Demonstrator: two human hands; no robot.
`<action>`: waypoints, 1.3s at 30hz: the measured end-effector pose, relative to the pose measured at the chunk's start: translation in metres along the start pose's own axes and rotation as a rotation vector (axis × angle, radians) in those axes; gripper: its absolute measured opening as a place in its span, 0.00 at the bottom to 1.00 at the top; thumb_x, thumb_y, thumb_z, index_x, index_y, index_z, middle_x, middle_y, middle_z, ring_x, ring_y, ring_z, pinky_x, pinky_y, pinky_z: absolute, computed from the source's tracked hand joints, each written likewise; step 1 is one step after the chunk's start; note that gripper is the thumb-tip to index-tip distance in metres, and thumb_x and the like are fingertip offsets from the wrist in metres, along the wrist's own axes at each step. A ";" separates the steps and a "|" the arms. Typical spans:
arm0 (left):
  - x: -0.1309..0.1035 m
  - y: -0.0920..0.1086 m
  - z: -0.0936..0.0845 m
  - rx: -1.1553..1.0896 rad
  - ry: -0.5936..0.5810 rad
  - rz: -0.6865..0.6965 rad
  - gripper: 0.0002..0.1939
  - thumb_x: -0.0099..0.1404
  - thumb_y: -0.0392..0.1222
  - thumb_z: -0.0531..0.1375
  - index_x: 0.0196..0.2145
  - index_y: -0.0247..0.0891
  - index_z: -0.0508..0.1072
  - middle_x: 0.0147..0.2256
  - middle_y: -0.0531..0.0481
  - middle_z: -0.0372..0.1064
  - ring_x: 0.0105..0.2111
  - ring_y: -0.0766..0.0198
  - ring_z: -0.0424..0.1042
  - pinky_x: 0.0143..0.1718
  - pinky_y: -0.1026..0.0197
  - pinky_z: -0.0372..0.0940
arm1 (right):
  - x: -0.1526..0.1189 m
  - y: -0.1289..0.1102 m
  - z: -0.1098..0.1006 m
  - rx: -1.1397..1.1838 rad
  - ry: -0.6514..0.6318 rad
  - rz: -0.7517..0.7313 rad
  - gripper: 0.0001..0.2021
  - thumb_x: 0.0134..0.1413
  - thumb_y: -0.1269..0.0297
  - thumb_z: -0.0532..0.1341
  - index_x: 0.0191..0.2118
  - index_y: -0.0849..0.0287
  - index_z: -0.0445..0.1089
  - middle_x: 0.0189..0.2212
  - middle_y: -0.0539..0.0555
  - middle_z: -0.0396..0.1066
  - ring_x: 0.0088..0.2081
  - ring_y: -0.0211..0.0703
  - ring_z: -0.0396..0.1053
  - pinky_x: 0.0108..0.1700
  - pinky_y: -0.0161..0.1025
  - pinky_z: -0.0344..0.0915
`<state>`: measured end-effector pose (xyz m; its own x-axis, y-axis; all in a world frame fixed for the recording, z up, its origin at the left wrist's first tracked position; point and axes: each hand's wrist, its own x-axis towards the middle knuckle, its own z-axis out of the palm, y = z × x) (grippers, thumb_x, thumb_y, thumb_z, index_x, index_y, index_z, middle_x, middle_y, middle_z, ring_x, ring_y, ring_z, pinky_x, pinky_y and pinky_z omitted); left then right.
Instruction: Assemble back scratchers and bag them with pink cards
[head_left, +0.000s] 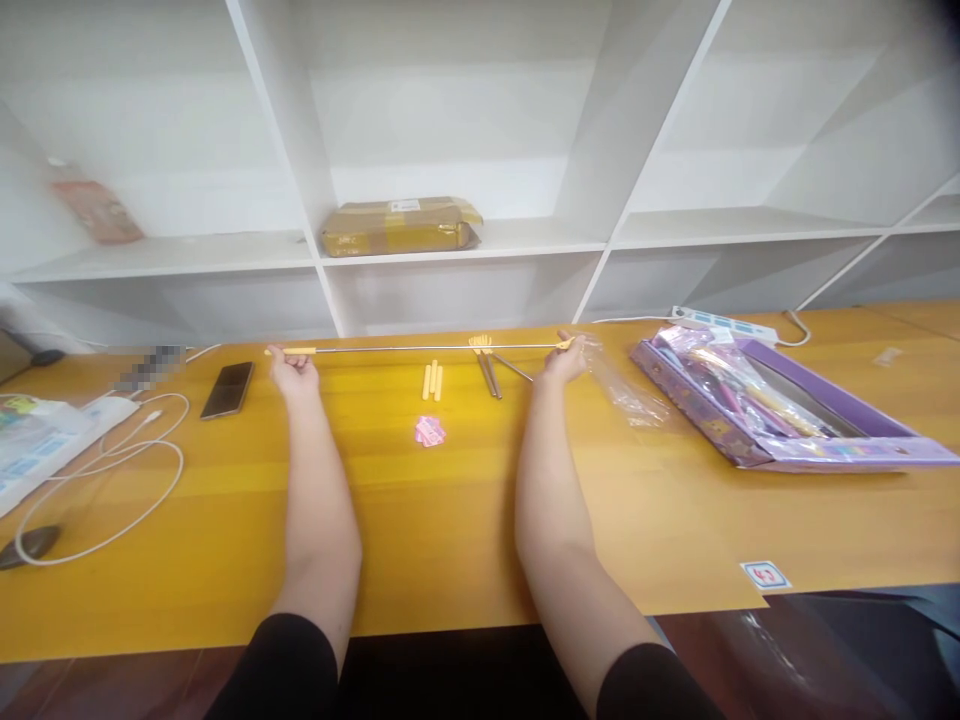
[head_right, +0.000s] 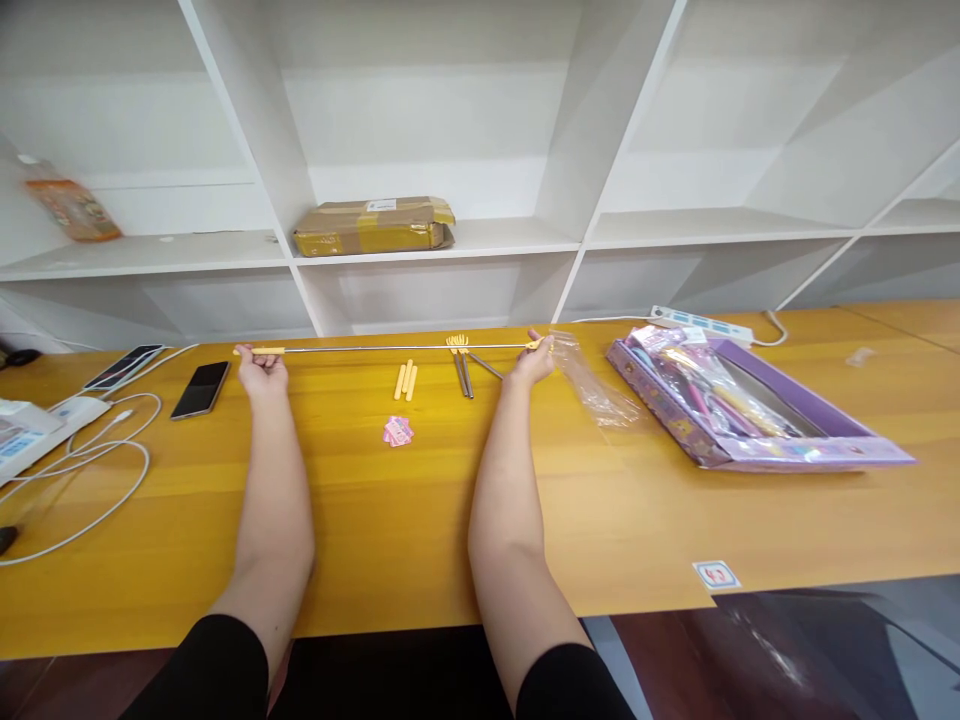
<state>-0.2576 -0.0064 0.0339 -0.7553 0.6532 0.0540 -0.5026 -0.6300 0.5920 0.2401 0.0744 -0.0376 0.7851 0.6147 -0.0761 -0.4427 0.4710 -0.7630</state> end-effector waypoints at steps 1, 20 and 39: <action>0.000 -0.001 -0.001 0.014 -0.019 0.001 0.23 0.77 0.53 0.65 0.32 0.41 0.60 0.19 0.66 0.39 0.15 0.75 0.45 0.20 0.71 0.49 | 0.001 -0.002 -0.001 0.000 -0.006 0.022 0.21 0.71 0.44 0.59 0.35 0.54 0.80 0.15 0.40 0.47 0.15 0.32 0.48 0.15 0.30 0.50; 0.000 -0.031 0.002 -0.078 -0.106 -0.174 0.15 0.79 0.47 0.63 0.36 0.38 0.67 0.19 0.65 0.50 0.17 0.76 0.55 0.23 0.72 0.54 | 0.011 -0.030 -0.014 0.185 -0.193 0.271 0.21 0.83 0.59 0.48 0.40 0.61 0.73 0.19 0.38 0.47 0.16 0.27 0.47 0.19 0.25 0.48; -0.167 -0.151 0.097 -0.122 -0.198 -0.365 0.15 0.80 0.47 0.61 0.34 0.40 0.69 0.23 0.58 0.59 0.22 0.71 0.65 0.32 0.66 0.63 | -0.160 0.037 0.092 -0.032 -0.465 0.111 0.33 0.76 0.37 0.48 0.39 0.58 0.78 0.22 0.42 0.42 0.21 0.35 0.45 0.22 0.34 0.47</action>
<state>-0.0149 0.0205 0.0132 -0.4291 0.9031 0.0187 -0.7771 -0.3796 0.5019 0.0582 0.0519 0.0057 0.4537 0.8814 0.1313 -0.4937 0.3713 -0.7864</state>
